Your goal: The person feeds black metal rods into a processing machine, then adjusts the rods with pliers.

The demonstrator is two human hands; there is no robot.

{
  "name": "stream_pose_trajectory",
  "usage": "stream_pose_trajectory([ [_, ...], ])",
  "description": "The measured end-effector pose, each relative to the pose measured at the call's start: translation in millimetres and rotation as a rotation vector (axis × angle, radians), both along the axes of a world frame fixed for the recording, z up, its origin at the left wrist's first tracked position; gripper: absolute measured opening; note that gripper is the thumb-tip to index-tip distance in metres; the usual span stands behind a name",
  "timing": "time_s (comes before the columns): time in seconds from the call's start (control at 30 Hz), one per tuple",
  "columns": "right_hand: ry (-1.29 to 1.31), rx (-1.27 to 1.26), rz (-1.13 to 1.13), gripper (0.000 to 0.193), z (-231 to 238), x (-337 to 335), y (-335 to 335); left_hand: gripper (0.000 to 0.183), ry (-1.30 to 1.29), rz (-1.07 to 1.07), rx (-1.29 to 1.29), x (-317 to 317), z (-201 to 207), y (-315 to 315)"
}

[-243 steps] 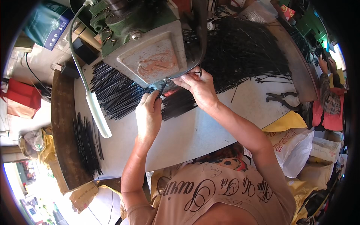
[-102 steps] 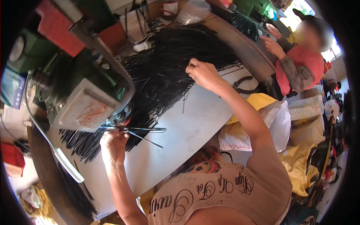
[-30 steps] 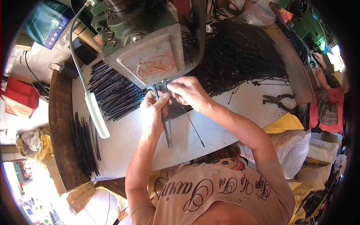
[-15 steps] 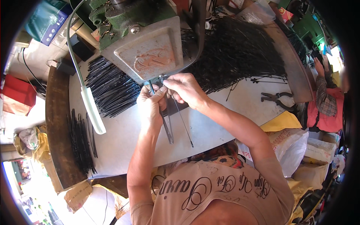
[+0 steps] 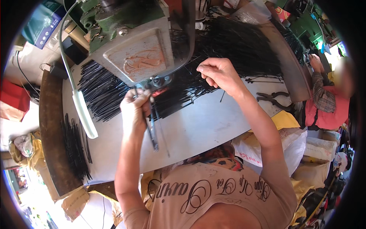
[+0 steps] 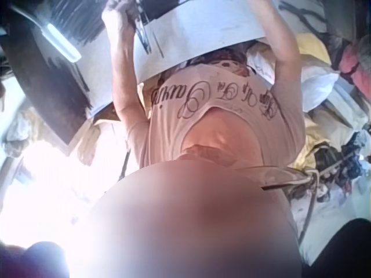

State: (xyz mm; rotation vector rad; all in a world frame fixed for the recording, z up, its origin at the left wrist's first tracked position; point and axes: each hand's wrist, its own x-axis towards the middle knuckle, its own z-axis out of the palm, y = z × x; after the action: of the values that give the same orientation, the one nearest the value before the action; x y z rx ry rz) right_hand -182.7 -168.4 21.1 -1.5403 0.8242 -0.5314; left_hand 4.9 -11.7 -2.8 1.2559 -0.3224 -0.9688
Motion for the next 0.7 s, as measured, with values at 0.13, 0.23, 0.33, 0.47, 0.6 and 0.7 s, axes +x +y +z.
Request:
stream_pose_trajectory([
  [0.13, 0.095, -0.062, 0.059, 0.012, -2.7, -19.5, -8.8, 0.011, -0.455, -0.063, 0.342, 34.5, 26.1, 54.4],
  [0.23, 0.289, -0.278, 0.209, 0.009, -9.3, -21.1, -11.9, 0.022, -1.409, -0.026, 0.571, 61.7, 20.2, 101.8],
  [0.33, 0.338, -0.73, 0.343, 0.009, -25.0, -17.3, -12.5, 0.021, -1.82, -0.03, 0.583, 39.5, 29.8, 91.8],
  [0.47, 0.483, -1.146, 0.505, 0.006, -31.9, -2.0, 4.0, 0.013, -1.675, -0.365, 0.151, -13.6, 15.3, 52.9],
  [0.6, 0.565, -1.206, 0.57, 0.008, -24.7, -2.0, 18.7, 0.009, -1.751, -0.403, 0.214, -38.6, -16.2, 17.8],
  [0.7, 0.685, -1.2, 0.634, 0.008, -16.9, 1.6, 19.3, 0.008, -1.775, -0.364, 0.213, -31.8, -31.5, 8.9],
])
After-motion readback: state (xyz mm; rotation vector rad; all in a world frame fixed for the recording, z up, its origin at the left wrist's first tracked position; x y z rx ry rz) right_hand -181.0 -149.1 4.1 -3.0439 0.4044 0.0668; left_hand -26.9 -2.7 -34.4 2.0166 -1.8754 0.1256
